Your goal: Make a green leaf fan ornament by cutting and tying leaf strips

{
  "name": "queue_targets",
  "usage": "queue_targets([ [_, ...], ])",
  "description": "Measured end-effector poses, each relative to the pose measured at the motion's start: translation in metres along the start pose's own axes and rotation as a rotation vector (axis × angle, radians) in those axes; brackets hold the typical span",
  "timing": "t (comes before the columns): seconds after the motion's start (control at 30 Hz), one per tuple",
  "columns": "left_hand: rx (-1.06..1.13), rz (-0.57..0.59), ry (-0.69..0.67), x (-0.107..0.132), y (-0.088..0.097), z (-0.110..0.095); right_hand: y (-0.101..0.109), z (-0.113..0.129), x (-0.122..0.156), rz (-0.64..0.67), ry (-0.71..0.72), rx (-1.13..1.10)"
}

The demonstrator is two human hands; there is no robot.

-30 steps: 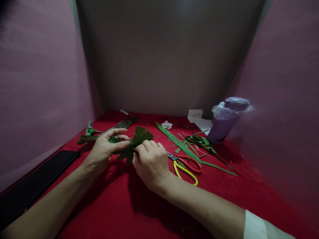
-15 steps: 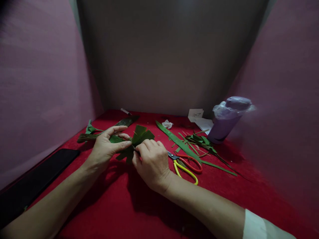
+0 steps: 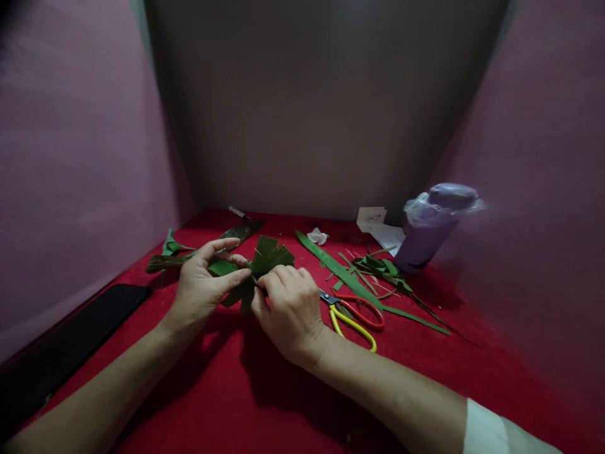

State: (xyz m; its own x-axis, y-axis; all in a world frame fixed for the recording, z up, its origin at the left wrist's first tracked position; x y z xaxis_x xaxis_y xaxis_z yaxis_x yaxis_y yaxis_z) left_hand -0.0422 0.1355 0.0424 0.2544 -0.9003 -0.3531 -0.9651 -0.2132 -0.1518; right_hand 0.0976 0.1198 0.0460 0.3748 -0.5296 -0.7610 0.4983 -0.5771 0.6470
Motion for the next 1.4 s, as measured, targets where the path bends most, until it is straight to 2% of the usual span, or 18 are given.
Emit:
queue_targets([
  [0.23,-0.114,-0.015,-0.078,0.003,-0.001,-0.005,0.000,-0.001,0.000,-0.005,-0.038,-0.041],
  [0.4,-0.101,0.001,-0.055,0.002,-0.002,-0.003,0.000,0.000,0.000,-0.007,-0.033,-0.051],
  [0.83,-0.146,-0.019,-0.125,0.004,-0.001,-0.002,-0.003,-0.001,0.001,-0.013,-0.016,-0.039],
  [1.4,0.095,-0.056,0.122,-0.002,0.004,0.010,-0.008,-0.004,0.004,-0.012,-0.037,-0.032],
])
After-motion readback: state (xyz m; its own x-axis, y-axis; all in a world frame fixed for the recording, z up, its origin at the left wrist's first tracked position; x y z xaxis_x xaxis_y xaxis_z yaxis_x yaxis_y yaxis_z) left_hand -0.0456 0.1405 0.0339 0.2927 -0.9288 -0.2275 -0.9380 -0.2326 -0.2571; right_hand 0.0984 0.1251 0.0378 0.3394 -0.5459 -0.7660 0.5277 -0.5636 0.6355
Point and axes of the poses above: each hand's wrist, its own x-axis away from the middle knuckle, its own y-axis out of the back of the hand, z = x × y, the point moved 6 cm from there along -x, towards the middle knuckle, and after that the axes turned 8 degrees about x, right-handed, at the moved point
